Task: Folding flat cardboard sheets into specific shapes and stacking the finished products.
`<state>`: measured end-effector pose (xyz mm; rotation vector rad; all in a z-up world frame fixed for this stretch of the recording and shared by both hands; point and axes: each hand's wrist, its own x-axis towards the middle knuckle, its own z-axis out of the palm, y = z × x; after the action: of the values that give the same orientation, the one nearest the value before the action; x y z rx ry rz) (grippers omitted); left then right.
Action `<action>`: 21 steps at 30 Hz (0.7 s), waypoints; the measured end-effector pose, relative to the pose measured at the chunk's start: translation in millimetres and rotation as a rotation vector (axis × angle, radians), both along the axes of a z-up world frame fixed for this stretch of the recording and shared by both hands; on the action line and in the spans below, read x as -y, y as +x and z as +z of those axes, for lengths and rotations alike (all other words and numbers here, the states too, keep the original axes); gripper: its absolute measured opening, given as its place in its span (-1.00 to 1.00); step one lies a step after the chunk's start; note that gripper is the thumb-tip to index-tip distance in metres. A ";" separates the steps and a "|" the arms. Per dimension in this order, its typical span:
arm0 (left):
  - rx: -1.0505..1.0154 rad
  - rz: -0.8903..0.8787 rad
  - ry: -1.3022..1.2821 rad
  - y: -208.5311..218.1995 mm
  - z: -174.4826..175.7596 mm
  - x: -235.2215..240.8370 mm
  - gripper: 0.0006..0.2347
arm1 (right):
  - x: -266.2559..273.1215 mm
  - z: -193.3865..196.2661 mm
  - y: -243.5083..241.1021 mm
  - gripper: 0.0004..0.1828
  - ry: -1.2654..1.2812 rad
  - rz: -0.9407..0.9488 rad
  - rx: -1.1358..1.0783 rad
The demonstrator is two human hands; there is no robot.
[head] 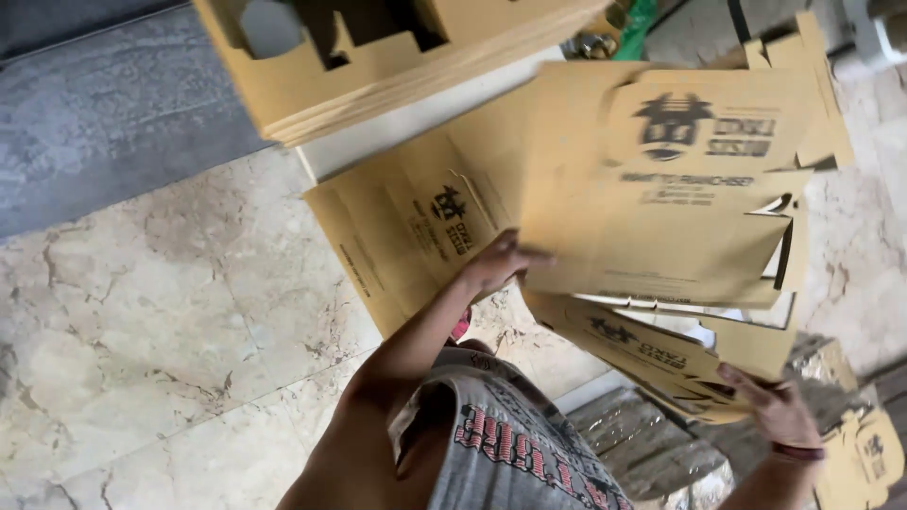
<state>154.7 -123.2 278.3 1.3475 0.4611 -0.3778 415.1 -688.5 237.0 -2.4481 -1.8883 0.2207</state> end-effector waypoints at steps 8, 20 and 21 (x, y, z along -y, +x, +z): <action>-0.421 0.316 -0.154 -142.4 -59.0 16.4 -0.61 | -419.4 154.9 15.5 -0.57 -0.699 -0.612 -0.497; -0.341 1.395 -1.028 -133.4 -206.2 161.3 -0.57 | -448.5 -178.1 133.6 -0.06 -0.106 -0.301 -0.080; -0.316 1.491 -1.087 -140.6 -229.1 169.1 -0.55 | -418.7 -168.8 139.3 0.11 -0.064 -0.488 -0.104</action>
<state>14.1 -292.3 49.1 -0.2992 1.1523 0.4085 554.4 -269.8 68.1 -2.7780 -1.2106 0.3778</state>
